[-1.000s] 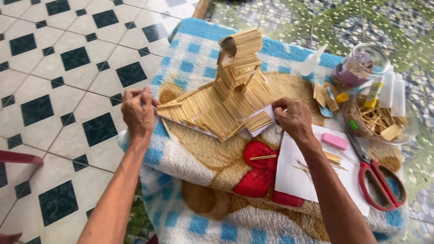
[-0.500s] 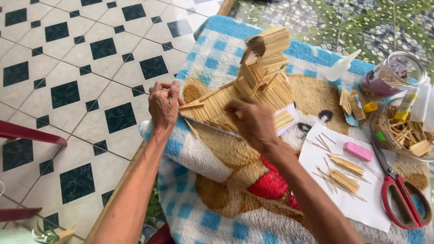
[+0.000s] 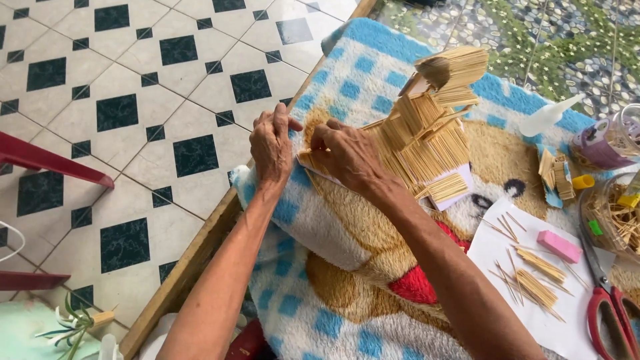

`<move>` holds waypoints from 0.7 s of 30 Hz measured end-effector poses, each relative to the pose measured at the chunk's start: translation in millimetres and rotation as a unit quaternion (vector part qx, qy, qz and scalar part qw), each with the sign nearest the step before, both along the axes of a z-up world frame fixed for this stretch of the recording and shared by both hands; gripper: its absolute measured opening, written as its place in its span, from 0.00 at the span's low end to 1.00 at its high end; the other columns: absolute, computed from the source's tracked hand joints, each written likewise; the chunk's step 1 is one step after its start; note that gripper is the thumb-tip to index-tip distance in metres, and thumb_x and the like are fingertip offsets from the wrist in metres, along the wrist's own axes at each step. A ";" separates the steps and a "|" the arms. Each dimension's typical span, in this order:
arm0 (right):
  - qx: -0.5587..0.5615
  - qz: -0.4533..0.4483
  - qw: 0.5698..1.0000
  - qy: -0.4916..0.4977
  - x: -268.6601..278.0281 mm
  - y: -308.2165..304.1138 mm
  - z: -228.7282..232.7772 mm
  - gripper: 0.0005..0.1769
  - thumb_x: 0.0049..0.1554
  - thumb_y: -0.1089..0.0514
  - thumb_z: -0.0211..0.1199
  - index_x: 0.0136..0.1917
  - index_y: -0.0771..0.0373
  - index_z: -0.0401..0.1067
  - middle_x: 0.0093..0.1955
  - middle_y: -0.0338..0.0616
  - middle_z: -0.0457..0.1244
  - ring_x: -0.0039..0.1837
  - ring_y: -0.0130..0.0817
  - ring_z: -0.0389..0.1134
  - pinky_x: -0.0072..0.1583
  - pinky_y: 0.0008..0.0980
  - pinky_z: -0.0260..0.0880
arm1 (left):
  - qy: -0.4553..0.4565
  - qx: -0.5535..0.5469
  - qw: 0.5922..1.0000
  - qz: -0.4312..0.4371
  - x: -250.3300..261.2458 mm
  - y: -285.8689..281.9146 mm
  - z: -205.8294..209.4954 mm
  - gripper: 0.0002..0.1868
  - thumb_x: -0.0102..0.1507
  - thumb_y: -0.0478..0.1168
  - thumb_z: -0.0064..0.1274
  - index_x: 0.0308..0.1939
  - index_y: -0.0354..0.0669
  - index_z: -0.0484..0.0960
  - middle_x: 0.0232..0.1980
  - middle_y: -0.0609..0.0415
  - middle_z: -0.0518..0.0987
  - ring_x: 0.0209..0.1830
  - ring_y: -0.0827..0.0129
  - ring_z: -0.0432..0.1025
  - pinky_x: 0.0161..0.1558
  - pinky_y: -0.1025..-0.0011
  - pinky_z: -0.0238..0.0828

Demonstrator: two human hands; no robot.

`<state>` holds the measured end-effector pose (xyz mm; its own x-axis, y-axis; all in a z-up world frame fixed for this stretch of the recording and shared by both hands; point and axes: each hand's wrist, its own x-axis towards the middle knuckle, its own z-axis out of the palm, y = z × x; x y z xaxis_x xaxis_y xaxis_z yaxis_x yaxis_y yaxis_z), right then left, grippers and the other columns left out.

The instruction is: The person is gluing small wooden sticks together to build a decorative model structure.

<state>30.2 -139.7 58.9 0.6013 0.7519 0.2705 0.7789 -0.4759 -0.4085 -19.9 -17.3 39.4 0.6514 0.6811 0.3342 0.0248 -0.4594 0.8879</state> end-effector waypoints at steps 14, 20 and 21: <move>0.044 -0.091 0.992 0.071 -32.0 -6.6 13.4 0.08 0.42 0.52 0.55 0.36 0.54 0.62 0.36 0.42 0.58 0.39 0.46 0.64 0.38 0.42 0.64 | -0.014 0.076 0.996 -0.049 5.3 8.8 -19.2 0.19 0.63 0.41 0.34 0.19 0.44 0.74 0.31 0.43 0.73 0.45 0.52 0.66 0.47 0.62 0.58; 0.184 -0.089 0.976 0.073 -45.2 -87.4 35.1 0.03 0.48 0.61 0.55 0.36 0.62 0.65 0.39 0.45 0.60 0.33 0.33 0.62 0.34 0.25 0.67 | 0.002 0.190 0.980 -0.053 -1.3 -1.6 -10.7 0.21 0.65 0.37 0.28 0.23 0.40 0.76 0.32 0.48 0.74 0.36 0.56 0.66 0.40 0.59 0.57; 0.186 -0.096 0.976 0.068 -35.2 -109.7 27.7 0.03 0.48 0.61 0.55 0.36 0.62 0.65 0.39 0.45 0.60 0.33 0.33 0.62 0.34 0.25 0.67 | -0.002 0.191 0.980 -0.059 -1.7 -1.8 -11.9 0.21 0.65 0.37 0.28 0.23 0.40 0.76 0.32 0.48 0.74 0.36 0.56 0.66 0.40 0.59 0.57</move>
<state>-5.1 -249.4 86.5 0.7704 0.4877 0.4106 0.6166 -0.4062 -0.6744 -21.6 -19.1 27.5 0.7166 0.4257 0.5525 -0.0522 -0.7572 0.6511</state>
